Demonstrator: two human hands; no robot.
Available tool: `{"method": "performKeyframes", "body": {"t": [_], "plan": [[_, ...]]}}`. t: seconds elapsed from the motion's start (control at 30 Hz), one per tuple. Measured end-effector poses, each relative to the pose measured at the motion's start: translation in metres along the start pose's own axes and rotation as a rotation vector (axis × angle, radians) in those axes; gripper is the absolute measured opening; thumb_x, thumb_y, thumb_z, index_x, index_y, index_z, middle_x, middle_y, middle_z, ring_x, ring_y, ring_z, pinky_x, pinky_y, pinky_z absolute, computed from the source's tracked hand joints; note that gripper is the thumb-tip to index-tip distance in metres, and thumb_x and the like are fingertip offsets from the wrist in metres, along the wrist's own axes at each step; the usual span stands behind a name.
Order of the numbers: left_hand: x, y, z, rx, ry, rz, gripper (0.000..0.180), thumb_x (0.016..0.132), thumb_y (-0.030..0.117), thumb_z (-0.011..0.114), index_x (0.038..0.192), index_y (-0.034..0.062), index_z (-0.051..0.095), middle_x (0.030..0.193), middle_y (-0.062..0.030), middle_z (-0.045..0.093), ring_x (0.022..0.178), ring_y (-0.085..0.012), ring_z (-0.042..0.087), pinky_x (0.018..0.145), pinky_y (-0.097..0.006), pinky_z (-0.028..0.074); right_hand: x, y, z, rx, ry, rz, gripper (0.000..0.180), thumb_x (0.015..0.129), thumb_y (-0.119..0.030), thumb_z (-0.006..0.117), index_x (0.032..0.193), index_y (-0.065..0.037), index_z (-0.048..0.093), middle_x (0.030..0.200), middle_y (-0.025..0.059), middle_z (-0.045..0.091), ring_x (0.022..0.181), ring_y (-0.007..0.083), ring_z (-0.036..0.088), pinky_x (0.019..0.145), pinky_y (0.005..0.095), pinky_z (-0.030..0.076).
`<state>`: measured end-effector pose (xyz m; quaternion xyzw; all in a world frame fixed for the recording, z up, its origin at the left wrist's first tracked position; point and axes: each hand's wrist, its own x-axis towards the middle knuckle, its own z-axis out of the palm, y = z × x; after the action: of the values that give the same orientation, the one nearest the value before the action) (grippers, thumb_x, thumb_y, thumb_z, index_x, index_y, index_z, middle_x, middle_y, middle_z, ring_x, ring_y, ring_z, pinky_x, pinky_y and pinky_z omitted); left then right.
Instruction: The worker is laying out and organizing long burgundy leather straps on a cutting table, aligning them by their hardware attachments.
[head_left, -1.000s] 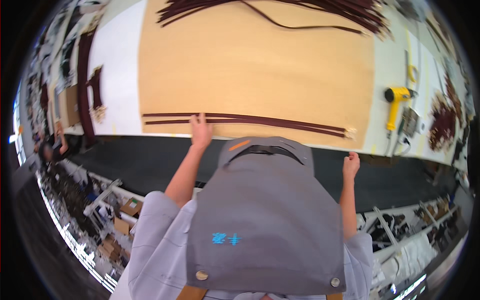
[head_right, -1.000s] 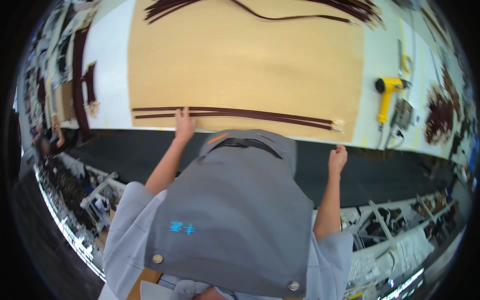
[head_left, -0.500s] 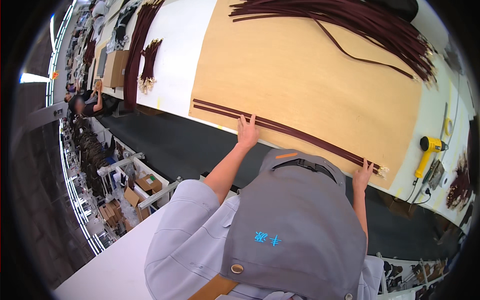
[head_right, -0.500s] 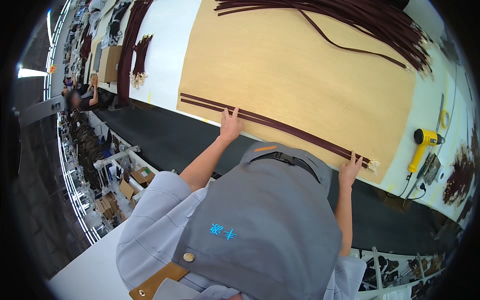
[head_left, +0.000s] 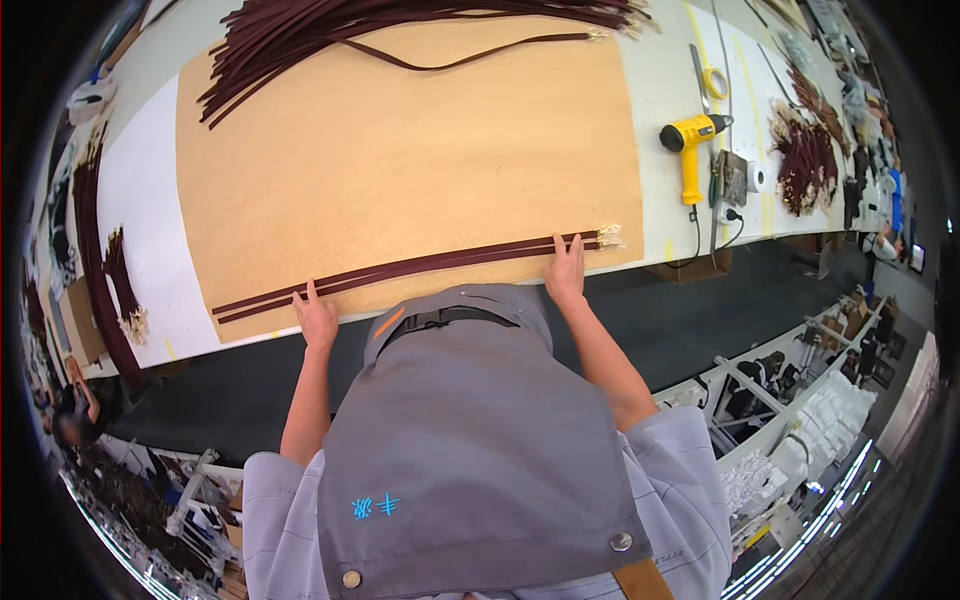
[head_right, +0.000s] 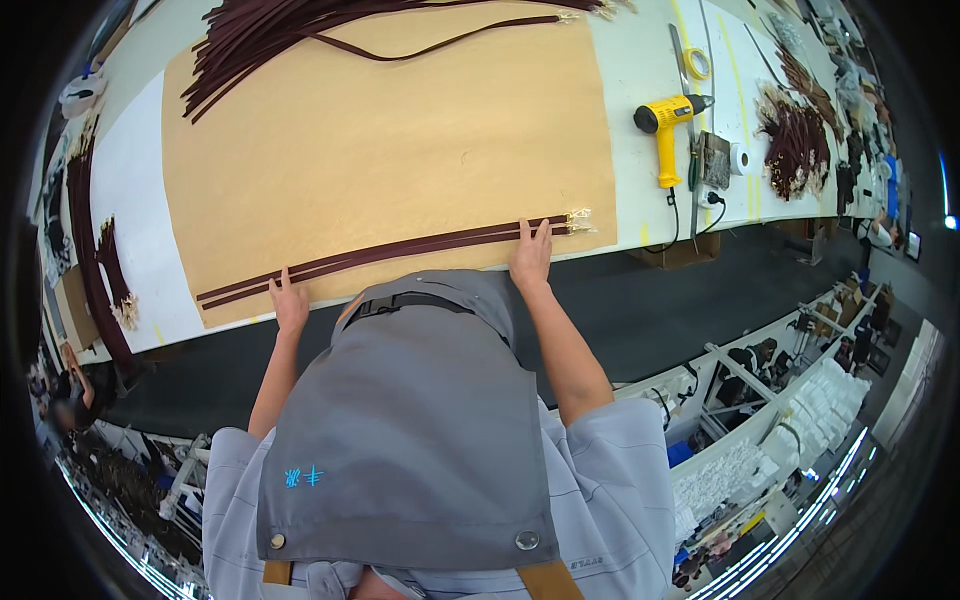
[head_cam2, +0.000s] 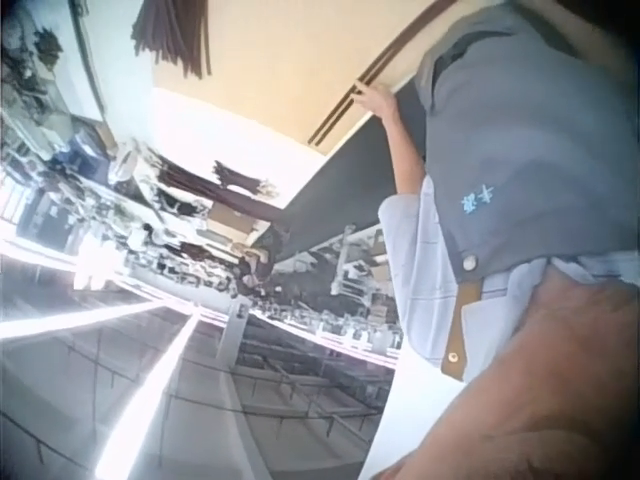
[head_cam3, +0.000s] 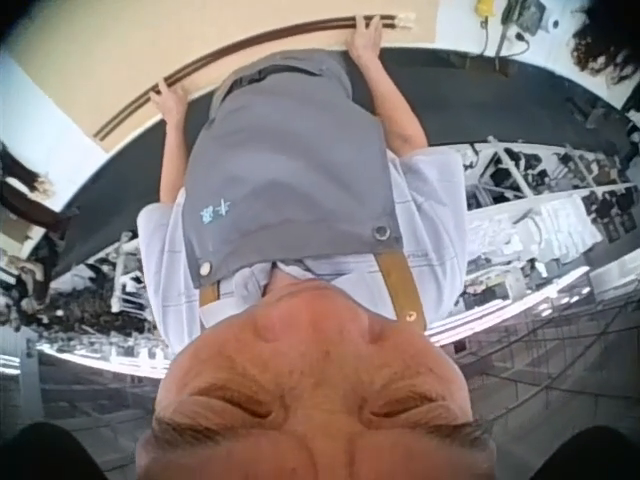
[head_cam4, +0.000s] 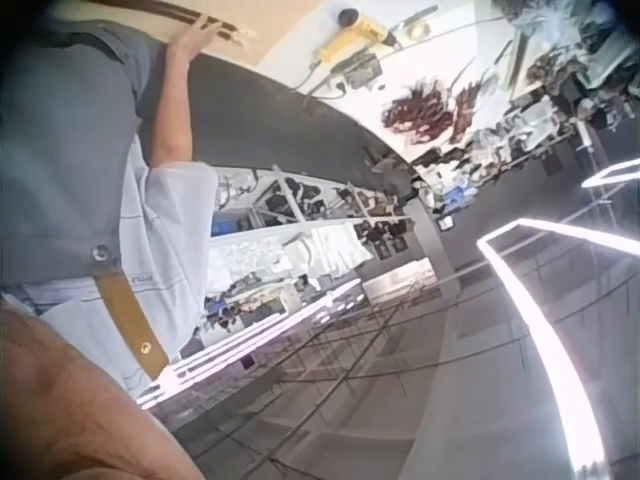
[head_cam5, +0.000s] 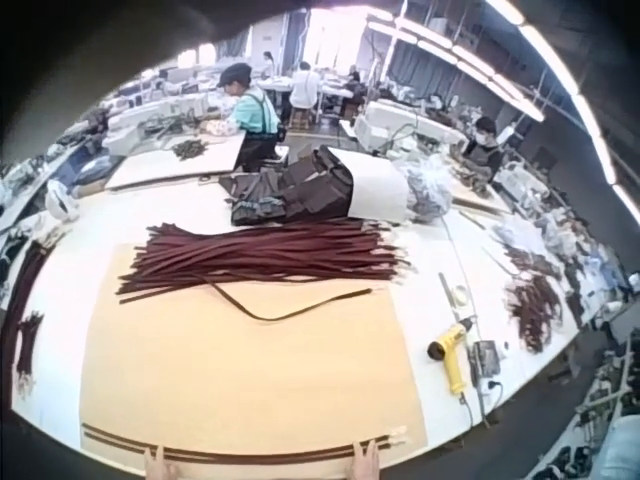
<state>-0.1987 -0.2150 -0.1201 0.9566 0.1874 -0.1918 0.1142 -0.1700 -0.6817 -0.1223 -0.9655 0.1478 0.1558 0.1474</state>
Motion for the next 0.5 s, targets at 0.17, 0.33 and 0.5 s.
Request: {"method": "performKeyframes", "body": {"t": [0.17, 0.33, 0.5], "plan": [[-0.004, 0.012, -0.010, -0.040, 0.037, -0.031, 0.059, 0.081, 0.013, 0.059, 0.130, -0.0031, 0.032, 0.130, -0.0375, 0.026, 0.121, -0.0469, 0.032, 0.101, -0.045, 0.031, 0.016, -0.011, -0.015, 0.089, 0.046, 0.007, 0.056, 0.073, -0.006, 0.058, 0.126, -0.001, 0.040, 0.130, 0.0345, 0.029, 0.123, 0.0453, 0.030, 0.102, 0.0468, 0.028], [0.014, 0.042, -0.026, -0.154, 0.095, 0.059, 0.055, 0.080, 0.011, 0.059, 0.127, -0.0039, 0.035, 0.124, -0.0337, 0.035, 0.115, -0.0458, 0.038, 0.097, -0.045, 0.034, 0.094, -0.029, -0.051, 0.131, 0.109, -0.080, 0.052, 0.074, -0.007, 0.060, 0.123, -0.002, 0.044, 0.127, 0.0299, 0.037, 0.116, 0.0406, 0.040, 0.097, 0.0432, 0.036], [0.036, 0.065, -0.040, -0.295, 0.052, 0.146, 0.050, 0.080, 0.010, 0.057, 0.125, -0.0033, 0.039, 0.121, -0.0293, 0.039, 0.111, -0.0423, 0.042, 0.092, -0.042, 0.038, 0.194, -0.087, -0.090, 0.151, 0.161, -0.207, 0.048, 0.074, -0.009, 0.060, 0.120, -0.003, 0.047, 0.124, 0.0249, 0.042, 0.112, 0.0370, 0.045, 0.093, 0.0429, 0.039]]}}
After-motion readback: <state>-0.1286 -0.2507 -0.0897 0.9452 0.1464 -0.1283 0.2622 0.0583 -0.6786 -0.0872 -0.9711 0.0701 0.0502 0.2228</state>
